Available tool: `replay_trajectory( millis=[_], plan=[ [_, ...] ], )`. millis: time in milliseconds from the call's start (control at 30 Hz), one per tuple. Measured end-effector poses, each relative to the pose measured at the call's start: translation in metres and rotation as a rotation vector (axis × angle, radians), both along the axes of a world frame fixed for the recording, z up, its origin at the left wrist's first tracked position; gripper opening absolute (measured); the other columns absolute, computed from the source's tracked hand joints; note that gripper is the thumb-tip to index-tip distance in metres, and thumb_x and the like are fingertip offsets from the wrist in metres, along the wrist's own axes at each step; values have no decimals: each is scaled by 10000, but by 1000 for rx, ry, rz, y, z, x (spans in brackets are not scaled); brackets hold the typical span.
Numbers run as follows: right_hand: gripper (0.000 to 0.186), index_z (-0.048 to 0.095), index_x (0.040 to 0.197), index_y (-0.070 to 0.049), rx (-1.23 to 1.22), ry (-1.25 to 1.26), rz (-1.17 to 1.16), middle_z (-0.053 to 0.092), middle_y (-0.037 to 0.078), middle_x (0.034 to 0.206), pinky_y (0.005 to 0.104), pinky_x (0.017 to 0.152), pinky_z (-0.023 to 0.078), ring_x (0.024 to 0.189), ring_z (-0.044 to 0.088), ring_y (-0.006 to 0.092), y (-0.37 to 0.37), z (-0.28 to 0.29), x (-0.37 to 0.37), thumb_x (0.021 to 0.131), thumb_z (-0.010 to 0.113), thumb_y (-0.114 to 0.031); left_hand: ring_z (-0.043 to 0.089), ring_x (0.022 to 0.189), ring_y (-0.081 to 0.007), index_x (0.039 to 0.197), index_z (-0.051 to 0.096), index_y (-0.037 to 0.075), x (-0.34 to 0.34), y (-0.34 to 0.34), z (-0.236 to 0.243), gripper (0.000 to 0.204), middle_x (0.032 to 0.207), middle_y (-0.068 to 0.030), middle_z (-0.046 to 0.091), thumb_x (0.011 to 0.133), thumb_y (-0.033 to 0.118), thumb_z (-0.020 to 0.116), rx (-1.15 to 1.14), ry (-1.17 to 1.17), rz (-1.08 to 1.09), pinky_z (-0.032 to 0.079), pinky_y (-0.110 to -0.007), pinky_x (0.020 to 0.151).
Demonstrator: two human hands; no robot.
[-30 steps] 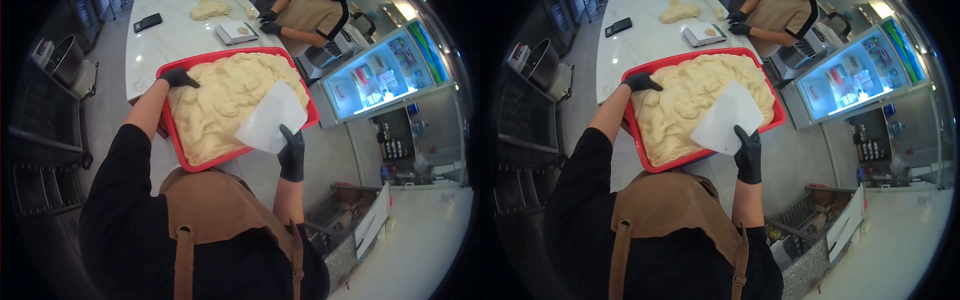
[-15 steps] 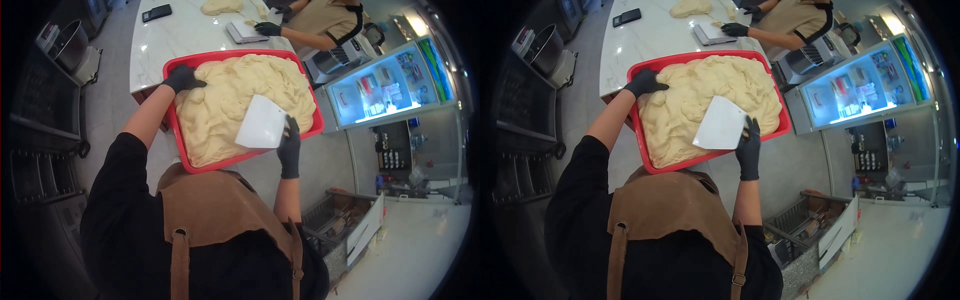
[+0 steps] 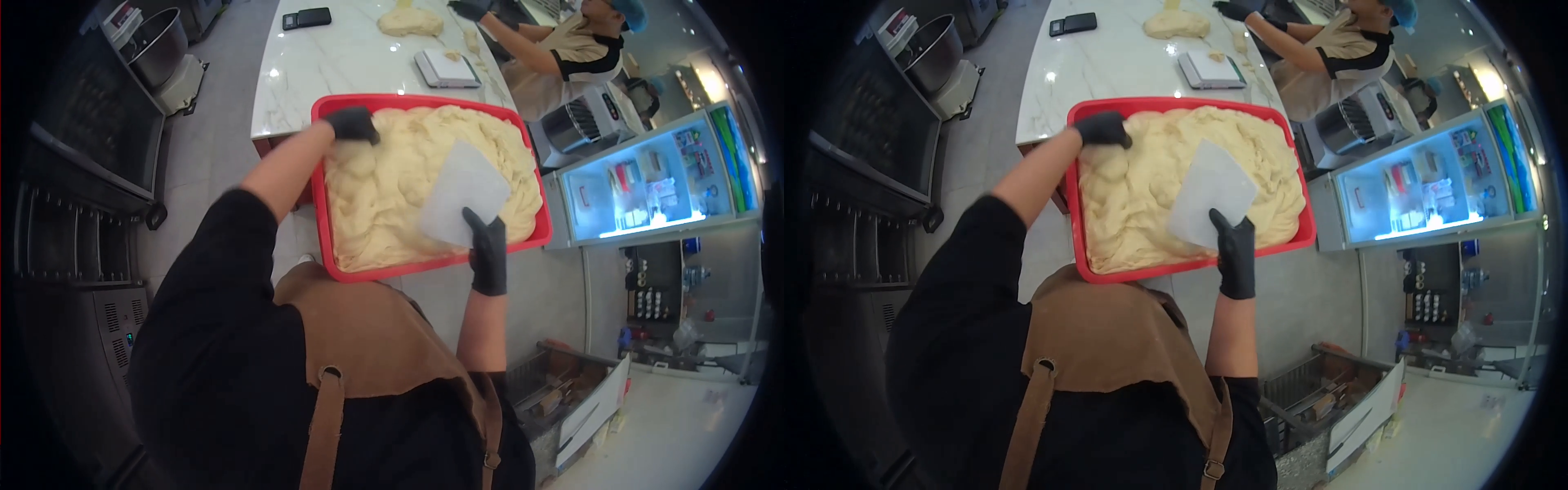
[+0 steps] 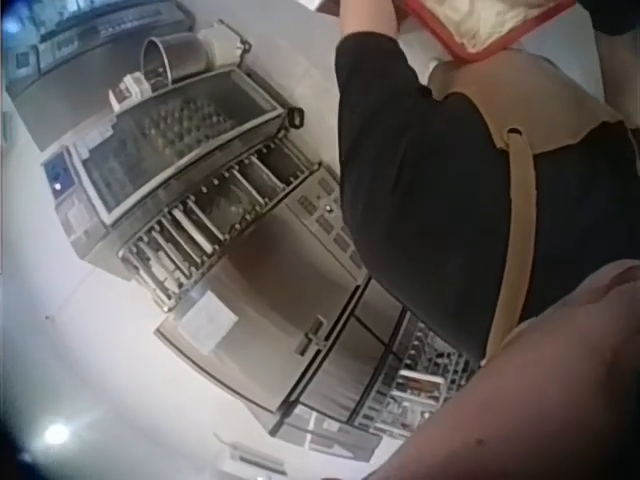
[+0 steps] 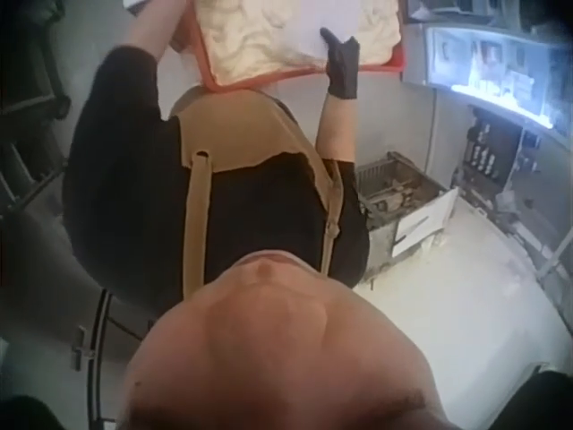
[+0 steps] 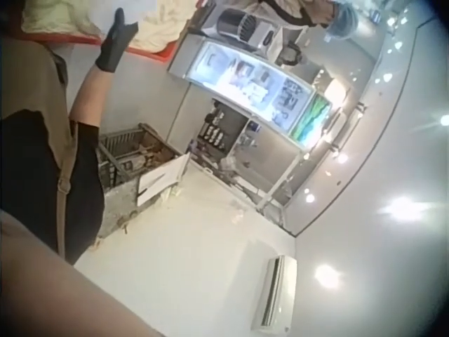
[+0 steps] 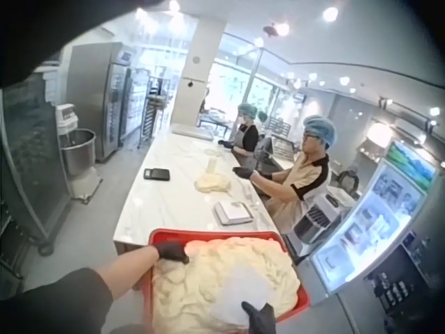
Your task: Portioning, weighing, and shaping bread dough on a marble workbench in a bakery.
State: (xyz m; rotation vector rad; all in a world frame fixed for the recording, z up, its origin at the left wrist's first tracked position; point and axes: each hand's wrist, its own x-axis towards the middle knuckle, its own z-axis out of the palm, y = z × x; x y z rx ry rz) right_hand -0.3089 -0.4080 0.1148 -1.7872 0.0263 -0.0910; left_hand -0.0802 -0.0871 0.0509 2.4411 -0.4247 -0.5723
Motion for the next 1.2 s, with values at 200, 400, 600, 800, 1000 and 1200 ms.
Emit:
replay_trajectory(
  millis=[200,400,600,800,1000,1200],
  plan=[
    [301,668,1024,49,-596,-173,257,699,261,934,427,782,549,872,696,375,71,80,108,829,597,-169,687,791,-364,991,675,49,-156,-33,37,368,821,-194,695,710,282,721,-34,-433,59,540,-462,711],
    [202,668,870,13,-880,-119,369,673,277,832,489,727,537,774,664,439,161,-7,180,793,580,-152,676,788,-355,943,639,72,-182,-18,33,298,796,-176,677,714,244,721,-197,-441,27,519,-491,682],
    [189,688,886,-25,-886,-43,355,685,244,829,484,736,534,788,674,415,181,-60,189,836,561,-155,666,750,-387,929,626,68,-187,-12,29,313,784,-179,670,722,272,743,-257,-354,33,522,-501,653],
    [213,708,937,-33,-799,-70,356,690,247,865,462,784,530,845,676,406,182,-82,198,851,560,-159,648,758,-410,867,618,43,-198,-24,46,273,780,-207,653,727,244,740,-288,-350,67,507,-488,655],
    [285,715,1004,-19,-783,-286,729,690,262,932,449,827,522,919,668,412,155,-96,232,863,615,-246,616,788,-444,849,621,1,-256,-52,124,267,796,-254,628,719,189,759,-433,-257,-164,497,-450,711],
    [340,668,1171,-9,-476,-504,129,691,242,1038,415,849,515,943,672,346,36,-14,235,915,677,-233,445,1292,-461,1348,518,4,-181,-28,104,843,1368,-290,484,716,478,814,-147,-690,-79,375,-502,1065]
  ],
)
